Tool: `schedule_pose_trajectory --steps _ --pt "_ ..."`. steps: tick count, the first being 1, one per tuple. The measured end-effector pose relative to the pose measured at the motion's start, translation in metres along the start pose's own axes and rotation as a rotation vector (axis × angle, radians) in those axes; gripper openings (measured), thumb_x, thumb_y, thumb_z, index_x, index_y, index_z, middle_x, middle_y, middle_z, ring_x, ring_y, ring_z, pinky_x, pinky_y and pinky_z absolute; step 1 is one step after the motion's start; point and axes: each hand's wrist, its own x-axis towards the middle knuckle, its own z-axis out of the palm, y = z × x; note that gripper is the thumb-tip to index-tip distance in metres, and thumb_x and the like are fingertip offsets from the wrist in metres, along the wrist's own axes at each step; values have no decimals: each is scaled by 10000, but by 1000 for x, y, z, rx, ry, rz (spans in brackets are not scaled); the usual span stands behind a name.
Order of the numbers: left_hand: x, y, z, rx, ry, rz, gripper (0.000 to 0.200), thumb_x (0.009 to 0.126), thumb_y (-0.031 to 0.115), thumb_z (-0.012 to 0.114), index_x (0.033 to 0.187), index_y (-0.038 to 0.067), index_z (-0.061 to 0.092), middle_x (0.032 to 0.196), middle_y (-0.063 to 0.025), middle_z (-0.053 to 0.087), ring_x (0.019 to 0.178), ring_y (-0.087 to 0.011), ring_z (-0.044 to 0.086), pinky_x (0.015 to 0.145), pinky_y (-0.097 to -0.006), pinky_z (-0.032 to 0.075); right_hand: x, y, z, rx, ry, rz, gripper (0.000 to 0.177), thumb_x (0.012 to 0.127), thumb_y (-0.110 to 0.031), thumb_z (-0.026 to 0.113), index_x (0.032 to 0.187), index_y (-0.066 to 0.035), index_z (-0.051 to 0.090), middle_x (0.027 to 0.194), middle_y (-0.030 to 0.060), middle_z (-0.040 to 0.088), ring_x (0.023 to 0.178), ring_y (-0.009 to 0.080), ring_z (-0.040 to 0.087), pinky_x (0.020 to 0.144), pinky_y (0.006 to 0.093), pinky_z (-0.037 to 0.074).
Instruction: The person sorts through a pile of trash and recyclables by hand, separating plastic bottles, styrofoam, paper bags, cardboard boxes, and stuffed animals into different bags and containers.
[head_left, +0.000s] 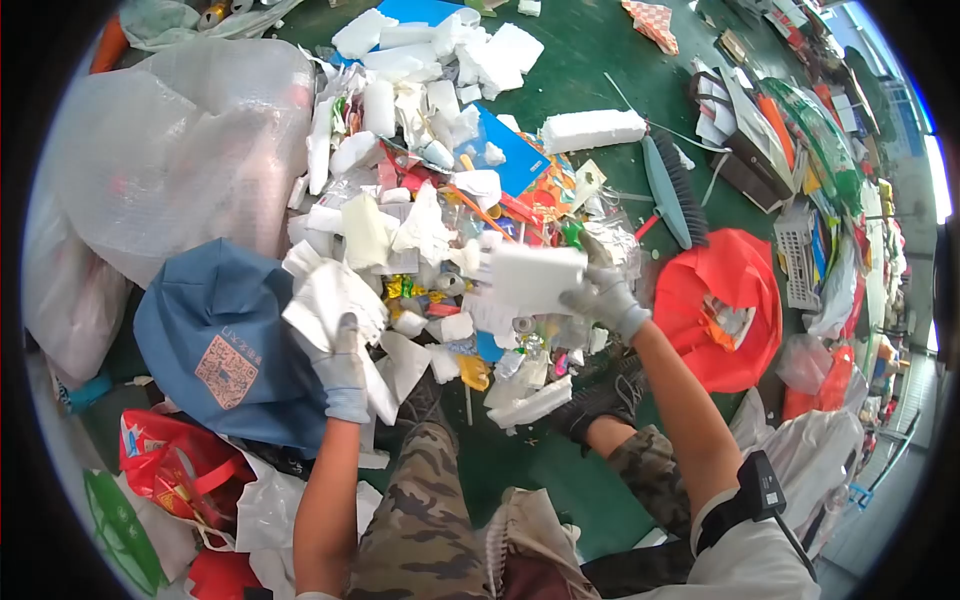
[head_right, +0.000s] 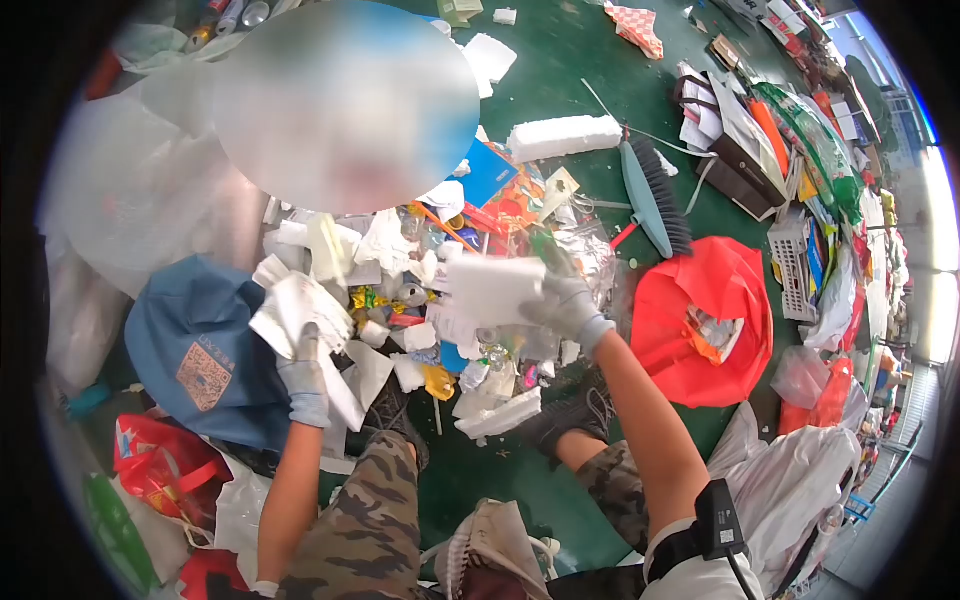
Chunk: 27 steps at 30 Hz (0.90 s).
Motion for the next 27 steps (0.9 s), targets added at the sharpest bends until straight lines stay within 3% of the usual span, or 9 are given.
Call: schedule_pose_trajectory --steps 1,3,4,6,8,12,17,23,27 --pt "5 15 -3 6 19 -117 398 817 93 664 1161 -50 522 1084 -71 584 903 -142 563 811 -267 449 6 -3 8 6 3 -7 371 726 -131 712 1065 -20 607 1285 159 454 1131 235 488 930 349 420" --pt "16 27 -4 -168 67 -150 439 801 78 671 1191 -32 501 1103 -80 572 912 -144 560 802 -258 449 19 0 20 589 -379 707 423 681 -152 729 1056 -3 598 1298 181 411 1172 277 422 960 369 385" --pt "24 24 -6 -169 70 -144 439 801 78 671 1191 -32 501 1103 -80 572 912 -144 560 802 -258 449 22 7 36 393 -194 261 482 649 -189 746 1054 13 582 1218 190 450 1105 291 463 939 367 401" --pt "40 10 -11 112 30 150 490 784 70 680 1222 -12 477 1102 -75 576 912 -146 561 802 -262 448 14 0 39 253 -185 136 496 648 -202 745 1060 14 576 1215 193 452 1080 293 482 925 359 411" --pt "52 3 -13 106 31 8 527 769 37 678 1242 -9 449 1113 -85 567 939 -164 557 827 -272 447 11 -28 13 131 -233 5 583 653 -191 750 1159 -6 527 1269 172 437 1103 278 488 947 349 401" --pt "41 34 6 -73 72 -200 534 758 15 680 1242 3 456 1121 -86 562 949 -165 560 825 -281 463 0 -30 -22 983 43 284 861 660 -95 746 1377 -57 270 1337 104 401 1231 239 404 1004 378 366" --pt "28 65 27 -272 26 -350 379 777 74 678 1121 -27 553 995 -83 611 824 -178 605 736 -296 506 86 -7 -54 1309 162 322 630 748 -61 631 1306 1 345 1201 125 514 1091 234 539 907 377 456" --pt "31 35 25 -276 -1 -499 385 811 144 643 1137 -30 536 1009 -104 612 854 -220 626 758 -325 521 185 32 -23 475 60 670 623 670 -396 691 1153 -35 536 990 85 613 835 180 584 711 316 467" --pt "31 29 16 -238 -31 -476 384 811 152 647 1132 -28 538 1006 -99 610 850 -214 625 750 -319 523 220 24 16 687 -150 688 514 668 -372 714 1062 -61 604 898 64 633 766 175 597 668 314 482"
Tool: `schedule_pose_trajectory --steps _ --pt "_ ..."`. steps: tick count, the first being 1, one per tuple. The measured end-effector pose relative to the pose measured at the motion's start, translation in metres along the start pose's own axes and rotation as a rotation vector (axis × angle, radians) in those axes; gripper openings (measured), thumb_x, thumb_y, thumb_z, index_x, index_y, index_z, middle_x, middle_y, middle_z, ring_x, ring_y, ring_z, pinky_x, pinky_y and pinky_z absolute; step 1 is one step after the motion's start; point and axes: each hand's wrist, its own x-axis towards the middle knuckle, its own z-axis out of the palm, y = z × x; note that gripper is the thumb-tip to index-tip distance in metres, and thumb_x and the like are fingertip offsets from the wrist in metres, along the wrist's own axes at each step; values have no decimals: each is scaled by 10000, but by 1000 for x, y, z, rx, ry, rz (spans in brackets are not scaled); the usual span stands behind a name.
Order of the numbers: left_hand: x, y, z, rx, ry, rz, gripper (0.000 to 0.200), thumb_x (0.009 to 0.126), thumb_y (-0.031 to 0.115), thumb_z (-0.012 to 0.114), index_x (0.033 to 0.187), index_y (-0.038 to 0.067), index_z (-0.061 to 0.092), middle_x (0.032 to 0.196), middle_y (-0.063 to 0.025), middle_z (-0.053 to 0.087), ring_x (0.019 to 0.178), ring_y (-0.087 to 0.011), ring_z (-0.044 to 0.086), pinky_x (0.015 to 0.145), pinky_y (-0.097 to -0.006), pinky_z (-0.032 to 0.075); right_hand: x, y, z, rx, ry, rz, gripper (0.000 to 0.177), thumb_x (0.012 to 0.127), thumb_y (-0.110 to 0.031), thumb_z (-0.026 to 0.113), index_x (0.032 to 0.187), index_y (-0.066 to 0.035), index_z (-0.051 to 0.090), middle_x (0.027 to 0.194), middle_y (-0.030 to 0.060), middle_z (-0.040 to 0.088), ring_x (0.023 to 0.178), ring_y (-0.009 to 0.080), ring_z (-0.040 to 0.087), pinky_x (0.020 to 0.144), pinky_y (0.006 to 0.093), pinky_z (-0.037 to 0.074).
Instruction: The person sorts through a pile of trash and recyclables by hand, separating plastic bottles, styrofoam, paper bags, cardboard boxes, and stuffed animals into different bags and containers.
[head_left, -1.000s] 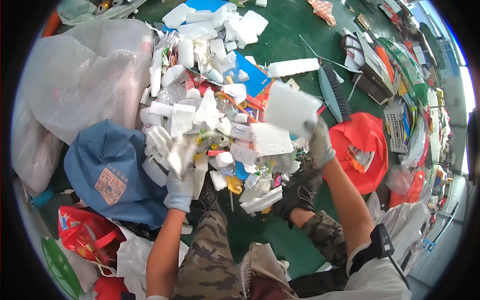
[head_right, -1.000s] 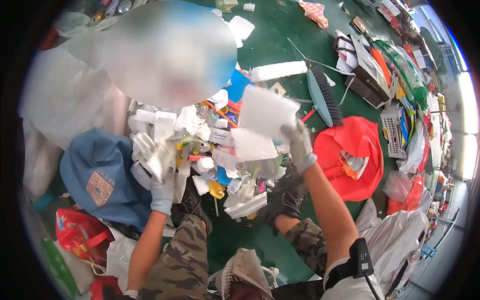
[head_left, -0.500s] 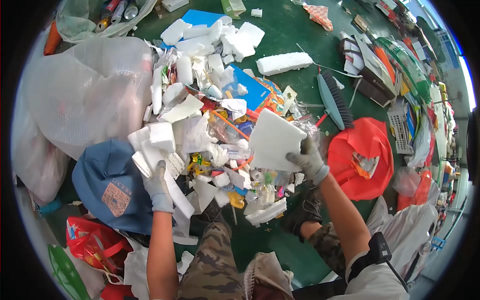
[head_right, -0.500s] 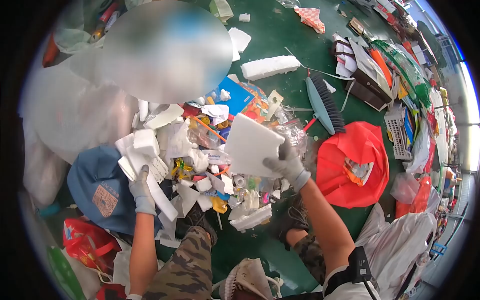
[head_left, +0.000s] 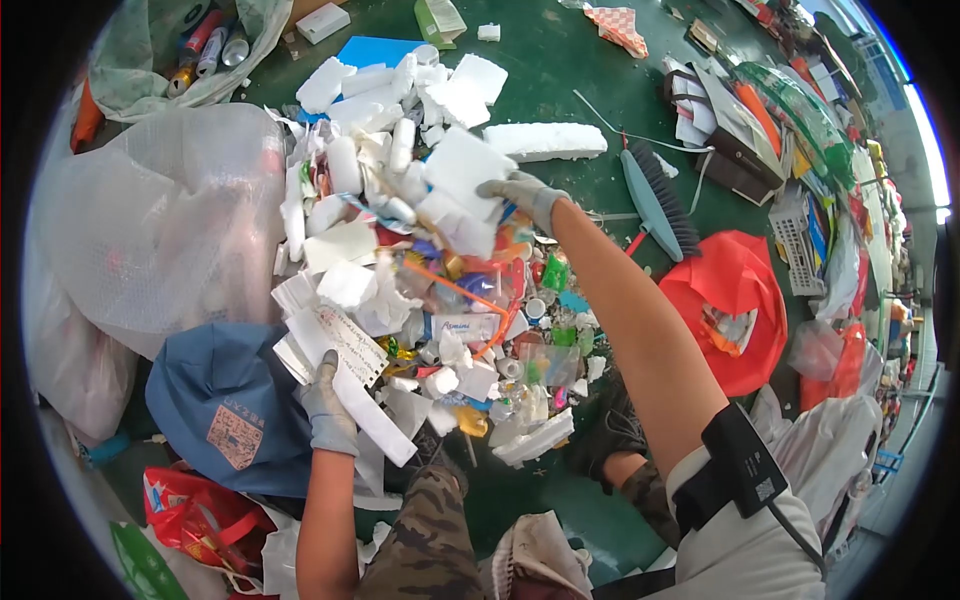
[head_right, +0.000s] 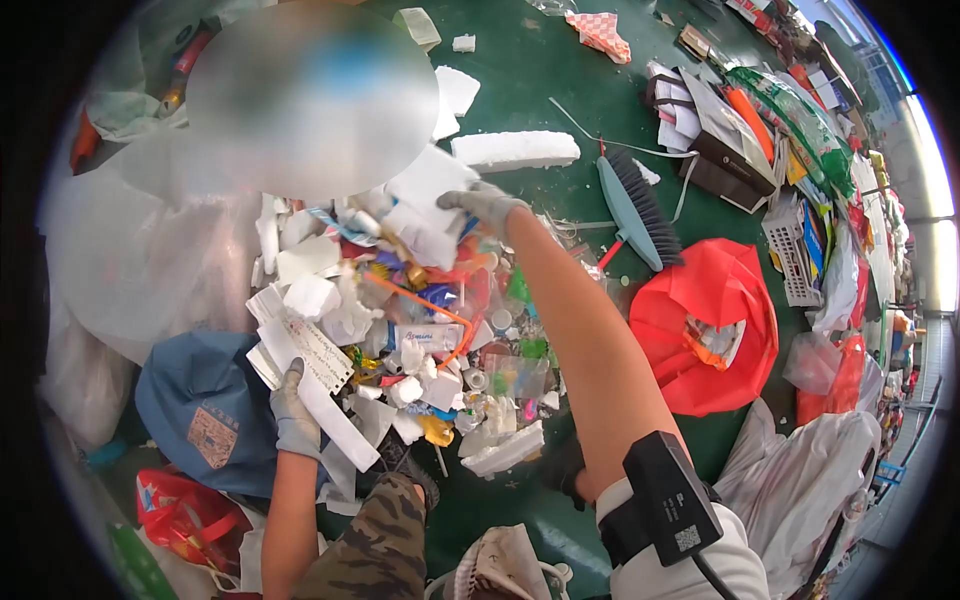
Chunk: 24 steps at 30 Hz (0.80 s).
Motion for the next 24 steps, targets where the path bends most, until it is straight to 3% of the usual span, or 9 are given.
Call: schedule_pose_trajectory --steps 2,5,7,10,13,19,21,22,24 --pt "0 3 6 -8 -7 11 385 811 154 647 1131 -29 538 1005 -99 609 853 -211 624 748 -317 524 5 0 15 152 -171 -61 491 671 -268 751 1077 -57 572 954 84 617 759 197 605 699 386 505" --pt "-11 3 23 4 37 42 366 795 122 659 1113 -23 553 980 -80 604 809 -185 612 713 -305 524 -33 -20 49 66 9 122 384 718 -138 733 1045 -32 562 872 87 639 729 181 643 649 328 549" --pt "-17 1 25 -27 28 78 363 783 89 666 1114 -13 559 999 -71 601 821 -174 605 713 -300 520 -34 -8 70 539 -50 69 429 710 -66 732 1083 -4 532 921 101 634 770 202 644 677 326 553" --pt "-3 3 15 -35 45 121 369 782 54 662 1131 -1 557 1037 -67 594 854 -160 595 723 -284 515 -46 2 80 636 -283 28 483 689 -31 739 1113 8 511 954 104 628 813 207 639 724 346 551" --pt "-12 31 15 -153 101 186 370 813 46 627 1166 -2 528 1079 -76 583 895 -165 598 747 -280 528 -111 -19 63 35 3 -17 670 603 -179 815 1155 11 488 952 114 605 759 187 608 605 301 508" --pt "-18 52 22 -212 -30 571 351 828 53 616 1164 -9 534 1096 -86 583 903 -171 595 829 -309 500 -218 29 18 317 246 -354 761 603 -65 791 1261 -9 413 1111 120 571 974 209 590 798 320 506" --pt "-25 54 44 -91 -74 577 350 831 60 622 1164 -11 536 1093 -84 588 900 -162 592 825 -302 494 -247 32 9 317 339 -427 767 599 -52 792 1264 -12 412 1140 117 565 987 212 589 812 324 506" --pt "-30 54 52 41 -106 590 349 835 66 629 1163 -12 538 1090 -82 592 897 -153 589 821 -296 488 -261 28 6 434 220 -425 767 610 -40 775 1280 -13 402 1167 109 556 1022 213 576 847 329 488" --pt "-38 56 70 79 -233 349 303 865 164 622 1111 -5 568 1020 -52 614 873 -113 580 759 -250 477 -275 32 11 551 103 -416 766 622 -29 757 1296 -15 392 1194 102 547 1057 213 562 883 333 470"
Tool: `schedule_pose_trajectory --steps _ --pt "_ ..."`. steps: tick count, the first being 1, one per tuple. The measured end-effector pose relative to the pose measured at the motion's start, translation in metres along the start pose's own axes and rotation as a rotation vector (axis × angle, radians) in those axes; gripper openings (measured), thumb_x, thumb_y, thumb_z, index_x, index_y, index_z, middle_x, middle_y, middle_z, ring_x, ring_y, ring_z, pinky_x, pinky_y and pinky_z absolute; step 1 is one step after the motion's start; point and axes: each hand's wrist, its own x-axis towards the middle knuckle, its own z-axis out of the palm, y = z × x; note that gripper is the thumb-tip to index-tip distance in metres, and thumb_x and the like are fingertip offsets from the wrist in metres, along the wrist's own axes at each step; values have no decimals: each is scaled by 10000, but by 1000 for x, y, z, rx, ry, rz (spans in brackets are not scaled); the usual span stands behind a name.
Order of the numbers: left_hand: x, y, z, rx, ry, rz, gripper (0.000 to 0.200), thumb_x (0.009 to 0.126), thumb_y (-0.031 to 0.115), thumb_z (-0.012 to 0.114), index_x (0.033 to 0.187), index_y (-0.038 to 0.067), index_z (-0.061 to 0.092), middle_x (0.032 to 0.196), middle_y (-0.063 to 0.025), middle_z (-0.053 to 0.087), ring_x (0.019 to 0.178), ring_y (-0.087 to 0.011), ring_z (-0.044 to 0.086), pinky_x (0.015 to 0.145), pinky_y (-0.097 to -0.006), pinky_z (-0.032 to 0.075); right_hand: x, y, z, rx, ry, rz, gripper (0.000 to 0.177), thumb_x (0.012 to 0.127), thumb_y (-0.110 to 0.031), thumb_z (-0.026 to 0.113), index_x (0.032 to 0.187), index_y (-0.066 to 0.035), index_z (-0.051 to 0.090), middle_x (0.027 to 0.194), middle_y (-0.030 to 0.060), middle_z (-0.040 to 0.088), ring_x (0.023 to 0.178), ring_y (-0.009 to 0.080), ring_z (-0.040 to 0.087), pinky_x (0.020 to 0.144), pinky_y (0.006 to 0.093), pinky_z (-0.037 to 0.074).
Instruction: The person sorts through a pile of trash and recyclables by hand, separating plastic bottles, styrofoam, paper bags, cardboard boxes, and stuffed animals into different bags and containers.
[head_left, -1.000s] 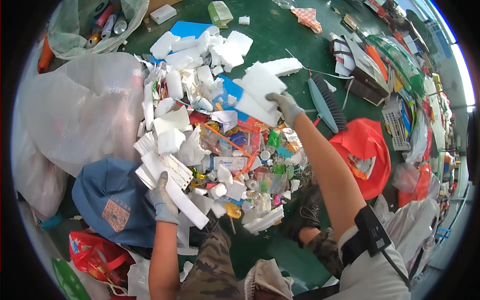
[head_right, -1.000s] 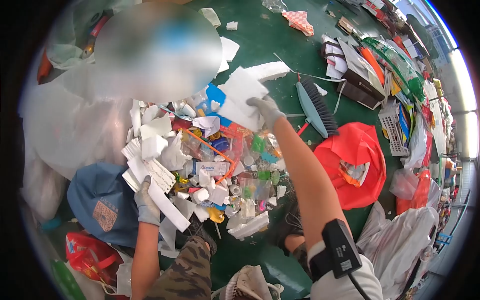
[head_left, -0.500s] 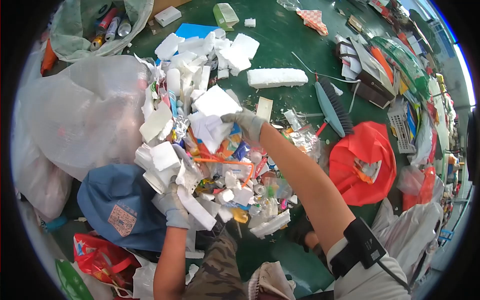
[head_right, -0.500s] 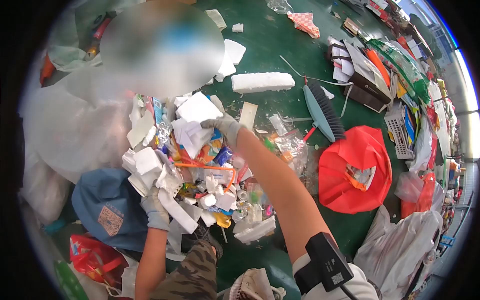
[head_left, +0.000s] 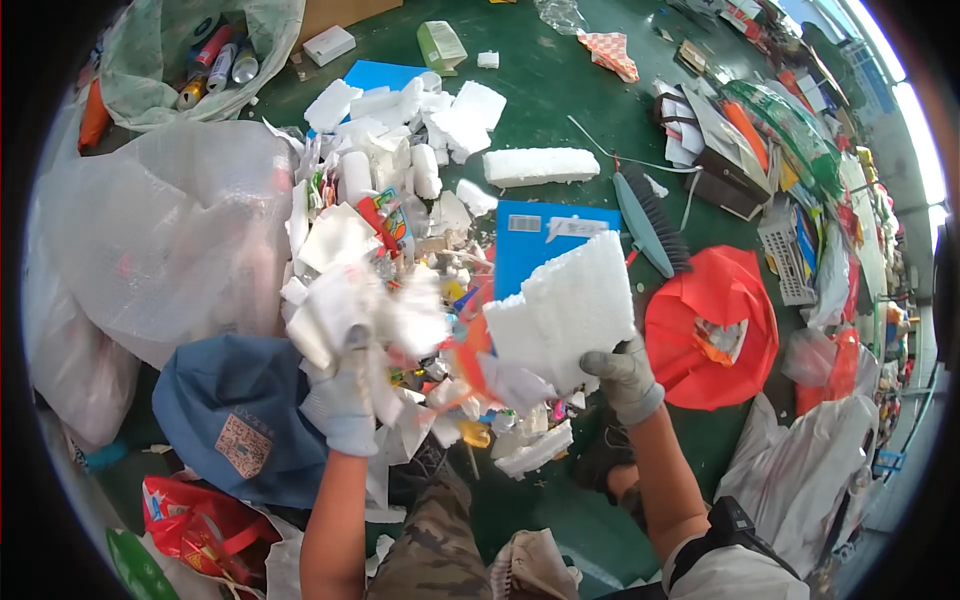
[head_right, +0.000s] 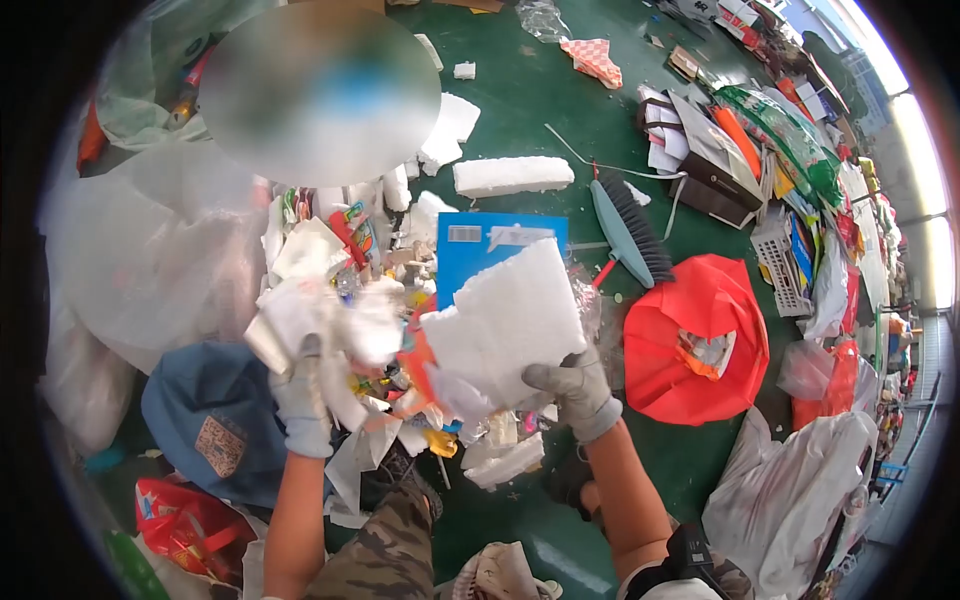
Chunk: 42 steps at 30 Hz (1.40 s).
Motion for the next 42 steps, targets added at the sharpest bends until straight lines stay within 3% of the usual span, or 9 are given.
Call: schedule_pose_trajectory --steps 3,5,8,14,16,27,33,38,42 --pt "-8 3 17 201 -376 -365 396 914 348 519 1129 17 550 1023 -61 612 883 -109 593 768 -263 497 -6 27 20 403 -141 234 731 676 -28 660 1340 -18 355 1221 85 535 1141 208 508 980 335 383" --pt "-7 -25 20 -565 -519 -777 423 923 342 494 1210 31 488 1088 -74 600 970 -142 585 855 -314 484 -3 48 32 401 -166 324 707 685 -30 642 1335 -22 363 1221 83 536 1117 199 522 957 329 403" --pt "-28 -22 24 -140 -744 -220 448 920 290 489 1287 44 414 1165 -76 566 1053 -167 553 924 -330 445 -2 60 36 477 -267 366 687 697 -32 628 1333 -27 368 1219 80 538 1103 194 527 949 327 408" --pt "-15 -112 -21 -986 -936 -658 439 931 231 438 1332 64 374 1263 -57 506 1113 -181 510 950 -324 417 -13 33 24 404 -361 539 708 709 -25 635 1356 -37 346 1238 76 525 1116 187 513 970 328 391" --pt "-13 -89 -18 -253 -751 -826 499 960 433 371 1315 88 432 1189 -30 545 1037 -144 539 911 -318 443 -21 21 21 201 -309 442 748 707 -22 674 1370 -43 325 1256 71 508 1149 174 481 992 328 369" --pt "-41 -24 81 6 -638 -304 478 810 131 667 1240 33 483 1100 -68 540 983 -133 520 836 -260 440 -51 -12 -32 -421 -376 398 755 654 -145 795 1271 -30 376 1130 74 543 1045 158 508 902 292 426" --pt "18 15 41 -32 60 57 359 822 77 641 1155 27 518 1098 -75 575 972 -176 557 773 -376 524 -39 61 -41 -201 -209 324 747 659 -191 781 1273 -30 388 1082 89 578 998 178 543 882 303 436" --pt "-12 55 36 895 240 1009 370 887 141 591 1232 32 516 999 -116 625 833 -155 579 672 -281 497 -19 30 -45 -1128 -344 225 728 662 -166 707 1309 -73 387 1130 196 564 1051 333 554 907 374 432" --pt "-78 94 90 685 -205 574 553 830 114 579 1332 8 373 1262 -217 467 1072 -281 526 827 -368 503 -19 -2 -48 -839 21 -439 834 627 -172 752 1342 -56 340 1175 189 519 1074 305 525 935 363 424"
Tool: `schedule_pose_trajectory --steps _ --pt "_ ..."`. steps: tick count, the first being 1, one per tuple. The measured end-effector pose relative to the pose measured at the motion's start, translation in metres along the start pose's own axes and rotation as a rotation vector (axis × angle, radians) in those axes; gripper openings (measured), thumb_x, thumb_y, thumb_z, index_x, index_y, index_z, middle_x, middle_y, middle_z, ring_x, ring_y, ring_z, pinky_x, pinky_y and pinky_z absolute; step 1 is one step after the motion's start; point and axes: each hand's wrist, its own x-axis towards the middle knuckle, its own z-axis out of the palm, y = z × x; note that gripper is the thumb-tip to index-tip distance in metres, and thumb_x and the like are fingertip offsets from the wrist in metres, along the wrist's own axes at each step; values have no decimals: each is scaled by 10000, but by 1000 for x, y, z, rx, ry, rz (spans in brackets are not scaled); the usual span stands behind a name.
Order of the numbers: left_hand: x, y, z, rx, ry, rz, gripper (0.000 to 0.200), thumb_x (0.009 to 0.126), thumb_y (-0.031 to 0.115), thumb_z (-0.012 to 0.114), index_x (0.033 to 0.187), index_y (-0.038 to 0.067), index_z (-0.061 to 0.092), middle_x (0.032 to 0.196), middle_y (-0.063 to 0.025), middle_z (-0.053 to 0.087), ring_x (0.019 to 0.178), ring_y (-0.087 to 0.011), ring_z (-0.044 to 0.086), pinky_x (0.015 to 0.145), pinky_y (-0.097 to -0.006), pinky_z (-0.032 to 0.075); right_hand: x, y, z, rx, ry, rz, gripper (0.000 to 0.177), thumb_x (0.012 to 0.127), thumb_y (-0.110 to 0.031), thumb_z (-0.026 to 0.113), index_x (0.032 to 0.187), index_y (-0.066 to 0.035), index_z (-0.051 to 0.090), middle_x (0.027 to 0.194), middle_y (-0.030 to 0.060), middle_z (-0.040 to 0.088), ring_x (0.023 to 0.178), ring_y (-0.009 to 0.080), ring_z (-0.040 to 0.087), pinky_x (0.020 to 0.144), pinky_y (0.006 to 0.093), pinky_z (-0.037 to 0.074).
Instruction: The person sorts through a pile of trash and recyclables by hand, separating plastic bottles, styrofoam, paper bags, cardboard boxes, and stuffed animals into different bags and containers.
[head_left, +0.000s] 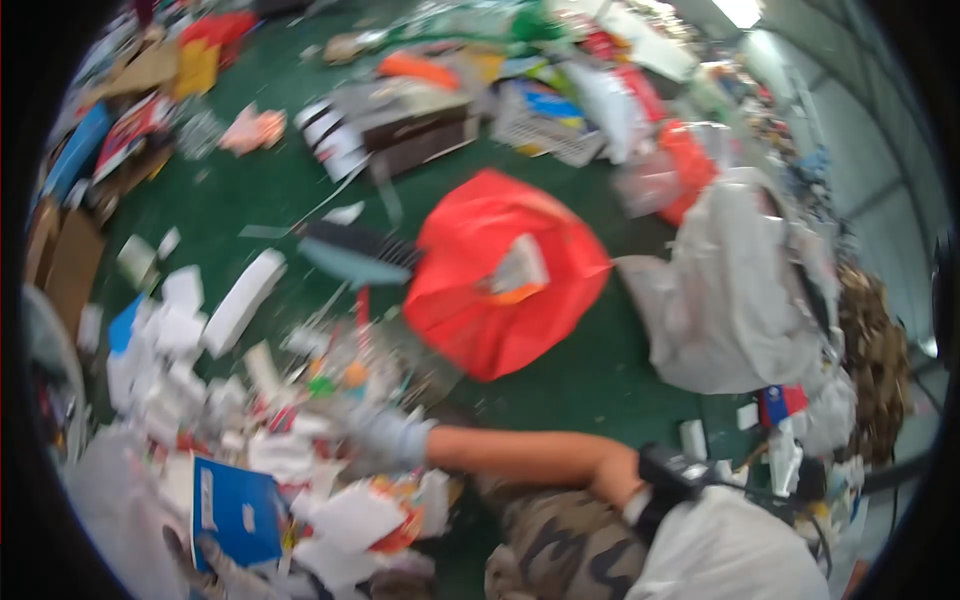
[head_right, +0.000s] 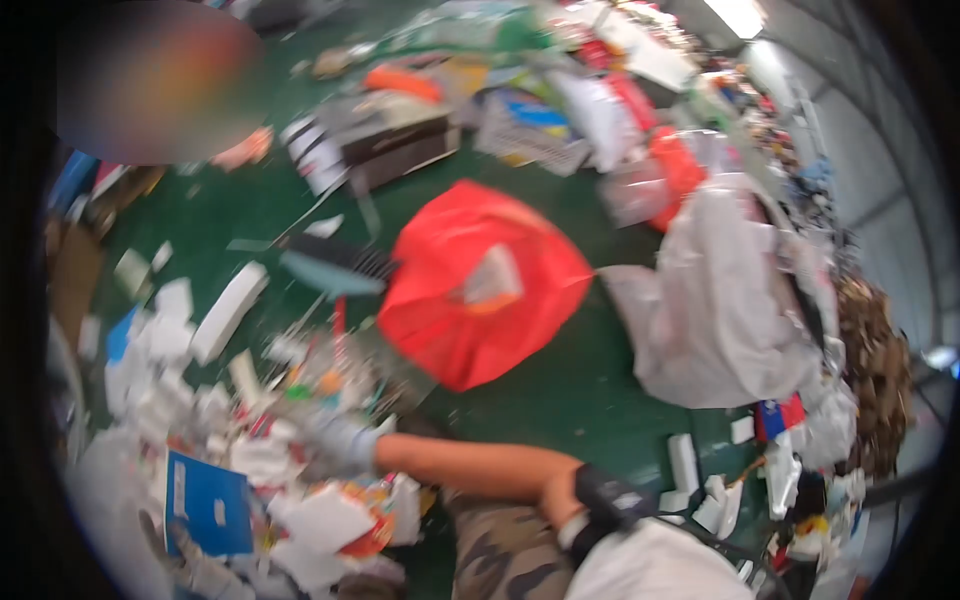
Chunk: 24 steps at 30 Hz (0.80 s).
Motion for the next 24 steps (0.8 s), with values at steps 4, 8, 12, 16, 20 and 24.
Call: schedule_pose_trajectory --steps 4,8,12,16,20,24 --pt "-9 2 60 -309 -248 -135 605 809 118 589 1350 13 338 1260 -207 459 1055 -280 525 814 -353 505 -8 9 19 1215 -426 387 694 726 -141 739 1316 -52 384 1084 51 557 949 127 535 796 259 477" --pt "-22 -17 90 -428 -405 -283 657 789 122 598 1367 18 303 1258 -196 451 1038 -279 523 801 -339 508 -46 20 -13 1104 -192 694 441 815 -237 674 1191 -55 533 1036 37 614 932 128 576 832 298 481" --pt "-37 -65 83 -328 -474 -301 832 736 213 645 1424 93 193 1302 -171 401 1052 -261 503 793 -352 502 -50 71 -105 904 207 778 481 787 -292 704 1192 -86 548 1107 79 614 960 201 614 854 362 496" --pt "-40 -133 65 -209 -464 -525 582 839 118 598 1365 74 355 1153 -154 548 953 -216 568 758 -312 504 -8 123 -307 777 494 319 326 882 -259 566 1145 -68 535 1038 77 603 947 189 583 834 347 495" --pt "-76 -193 25 -87 -112 -301 734 778 6 618 1408 39 243 1379 -155 343 1287 -242 321 1054 -336 305 38 138 -370 974 826 381 366 929 -276 481 1242 -86 482 1181 129 555 1104 225 532 928 323 452" --pt "-103 -190 21 -129 -173 -400 918 649 20 772 1384 -10 222 1296 -136 393 1163 -231 427 982 -328 375 15 138 -159 853 190 700 444 877 -309 562 1243 -70 482 1215 88 540 1007 175 548 890 313 446"
